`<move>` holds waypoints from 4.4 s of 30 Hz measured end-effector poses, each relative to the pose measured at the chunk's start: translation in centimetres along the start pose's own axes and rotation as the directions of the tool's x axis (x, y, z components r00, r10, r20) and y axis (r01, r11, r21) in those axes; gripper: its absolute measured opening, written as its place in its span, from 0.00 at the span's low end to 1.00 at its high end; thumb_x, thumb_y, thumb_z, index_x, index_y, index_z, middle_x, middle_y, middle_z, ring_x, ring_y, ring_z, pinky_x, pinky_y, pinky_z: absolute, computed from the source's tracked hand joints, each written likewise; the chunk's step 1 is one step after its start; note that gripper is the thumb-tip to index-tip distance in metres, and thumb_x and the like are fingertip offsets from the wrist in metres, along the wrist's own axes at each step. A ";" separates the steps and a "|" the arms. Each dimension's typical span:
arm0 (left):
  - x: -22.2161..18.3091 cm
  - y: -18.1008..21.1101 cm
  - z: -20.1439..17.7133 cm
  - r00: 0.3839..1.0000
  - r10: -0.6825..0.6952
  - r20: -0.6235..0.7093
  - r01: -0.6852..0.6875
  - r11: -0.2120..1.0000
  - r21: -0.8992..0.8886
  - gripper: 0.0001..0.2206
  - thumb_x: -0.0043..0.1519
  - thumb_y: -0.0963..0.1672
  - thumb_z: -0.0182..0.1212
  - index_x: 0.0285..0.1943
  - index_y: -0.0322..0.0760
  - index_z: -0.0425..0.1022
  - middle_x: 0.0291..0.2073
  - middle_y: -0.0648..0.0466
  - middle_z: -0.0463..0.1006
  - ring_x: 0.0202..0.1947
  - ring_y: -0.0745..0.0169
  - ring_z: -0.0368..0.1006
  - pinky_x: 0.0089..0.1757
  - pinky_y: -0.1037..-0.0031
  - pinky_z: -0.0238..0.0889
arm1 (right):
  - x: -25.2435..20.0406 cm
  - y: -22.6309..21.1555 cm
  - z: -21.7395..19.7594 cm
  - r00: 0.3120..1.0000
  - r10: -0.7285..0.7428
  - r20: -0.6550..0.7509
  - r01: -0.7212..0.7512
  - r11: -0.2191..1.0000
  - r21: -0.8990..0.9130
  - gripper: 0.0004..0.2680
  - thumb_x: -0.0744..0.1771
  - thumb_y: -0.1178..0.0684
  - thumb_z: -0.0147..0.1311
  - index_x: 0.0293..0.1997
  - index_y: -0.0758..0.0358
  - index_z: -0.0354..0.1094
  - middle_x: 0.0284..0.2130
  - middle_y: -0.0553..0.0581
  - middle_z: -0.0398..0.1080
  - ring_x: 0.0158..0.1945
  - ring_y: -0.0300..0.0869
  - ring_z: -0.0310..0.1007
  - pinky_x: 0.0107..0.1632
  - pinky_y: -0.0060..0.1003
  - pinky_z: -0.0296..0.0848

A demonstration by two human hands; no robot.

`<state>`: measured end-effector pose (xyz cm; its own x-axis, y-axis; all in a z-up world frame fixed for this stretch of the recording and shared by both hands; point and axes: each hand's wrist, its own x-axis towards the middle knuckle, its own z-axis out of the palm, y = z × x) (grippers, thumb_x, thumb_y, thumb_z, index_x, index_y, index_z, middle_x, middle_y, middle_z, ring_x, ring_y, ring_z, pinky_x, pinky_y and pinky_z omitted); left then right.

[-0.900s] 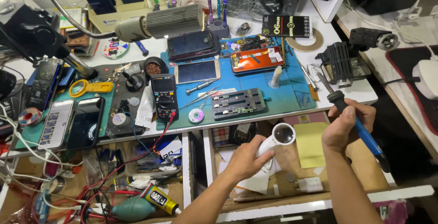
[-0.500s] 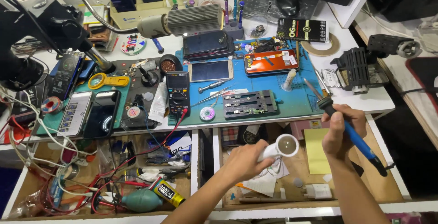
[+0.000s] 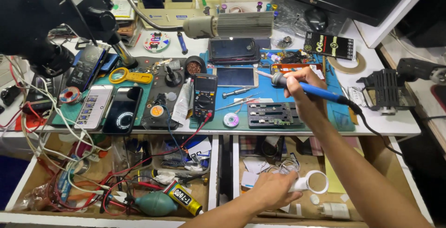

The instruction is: Soldering components on a mobile phone circuit board using a soldering iron and a magnifying glass

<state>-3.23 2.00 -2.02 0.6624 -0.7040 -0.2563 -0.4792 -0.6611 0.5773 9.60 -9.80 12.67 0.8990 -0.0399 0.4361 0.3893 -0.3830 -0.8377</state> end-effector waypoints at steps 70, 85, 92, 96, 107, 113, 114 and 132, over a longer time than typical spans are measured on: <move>0.6 -1.9 -1.7 0.971 0.060 0.230 -0.007 0.974 -0.226 0.29 0.62 0.57 0.45 0.62 0.34 0.63 0.42 0.28 0.76 0.45 0.21 0.72 0.44 0.43 0.62 | 14.5 3.1 18.7 0.843 0.072 0.533 0.067 0.970 -0.236 0.07 0.66 0.41 0.51 0.33 0.46 0.71 0.33 0.46 0.76 0.37 0.41 0.70 0.43 0.37 0.63; 0.2 -1.6 -2.5 0.967 0.059 0.248 -0.001 0.974 -0.226 0.29 0.62 0.57 0.44 0.63 0.34 0.62 0.43 0.27 0.76 0.46 0.21 0.71 0.45 0.44 0.61 | 14.2 3.1 18.6 0.889 0.015 0.457 0.040 0.993 -0.110 0.08 0.66 0.43 0.52 0.29 0.49 0.70 0.30 0.43 0.74 0.35 0.36 0.69 0.37 0.37 0.62; 0.3 -1.6 -2.4 0.970 0.036 0.240 0.012 0.981 -0.194 0.27 0.62 0.56 0.46 0.61 0.34 0.63 0.44 0.28 0.76 0.46 0.21 0.72 0.45 0.45 0.62 | 14.3 1.9 18.4 0.858 0.024 0.512 0.066 0.985 -0.157 0.08 0.66 0.44 0.51 0.29 0.50 0.68 0.30 0.45 0.72 0.35 0.37 0.67 0.36 0.37 0.59; 1.7 -1.7 -0.8 0.965 0.013 0.261 0.010 0.996 -0.087 0.29 0.62 0.57 0.47 0.64 0.35 0.62 0.46 0.31 0.78 0.47 0.25 0.73 0.44 0.44 0.65 | 14.3 3.1 18.6 0.825 0.041 0.563 0.102 0.970 -0.220 0.06 0.66 0.43 0.50 0.32 0.47 0.68 0.30 0.48 0.74 0.36 0.42 0.70 0.40 0.39 0.62; 1.4 -1.5 -1.1 0.961 0.015 0.276 0.021 0.992 -0.128 0.26 0.62 0.56 0.48 0.61 0.35 0.64 0.43 0.33 0.79 0.44 0.26 0.74 0.42 0.46 0.64 | 14.2 3.4 18.6 0.861 -0.009 0.509 0.084 0.988 -0.126 0.07 0.67 0.45 0.52 0.31 0.50 0.68 0.28 0.46 0.72 0.33 0.39 0.66 0.34 0.39 0.58; 1.3 -1.5 -1.4 0.963 0.005 0.270 0.028 0.993 -0.116 0.28 0.62 0.56 0.48 0.63 0.35 0.64 0.45 0.33 0.79 0.45 0.26 0.74 0.43 0.47 0.64 | 14.6 2.7 18.5 0.852 0.031 0.522 0.079 0.979 -0.188 0.07 0.66 0.43 0.51 0.31 0.49 0.68 0.29 0.47 0.72 0.34 0.40 0.66 0.35 0.39 0.58; 1.4 -1.3 -1.6 0.956 -0.014 0.293 0.048 0.993 -0.109 0.29 0.62 0.56 0.47 0.64 0.35 0.63 0.46 0.33 0.79 0.46 0.26 0.74 0.44 0.47 0.64 | 14.5 2.5 18.4 0.870 0.036 0.492 0.068 0.979 -0.191 0.07 0.66 0.42 0.50 0.31 0.47 0.67 0.31 0.46 0.71 0.36 0.40 0.67 0.35 0.40 0.58; 1.3 -1.7 -0.7 0.971 0.018 0.239 0.006 0.995 -0.100 0.27 0.62 0.56 0.48 0.61 0.34 0.64 0.44 0.30 0.79 0.43 0.22 0.74 0.42 0.42 0.64 | 14.0 1.8 17.5 0.870 0.033 0.493 0.069 0.980 -0.187 0.07 0.67 0.44 0.51 0.32 0.50 0.68 0.30 0.45 0.73 0.36 0.38 0.67 0.37 0.39 0.61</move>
<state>-1.15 2.37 -2.80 0.4968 -0.7572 -0.4241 -0.4152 -0.6364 0.6500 26.45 5.11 11.47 0.8935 0.4071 0.1896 0.4057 -0.5506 -0.7295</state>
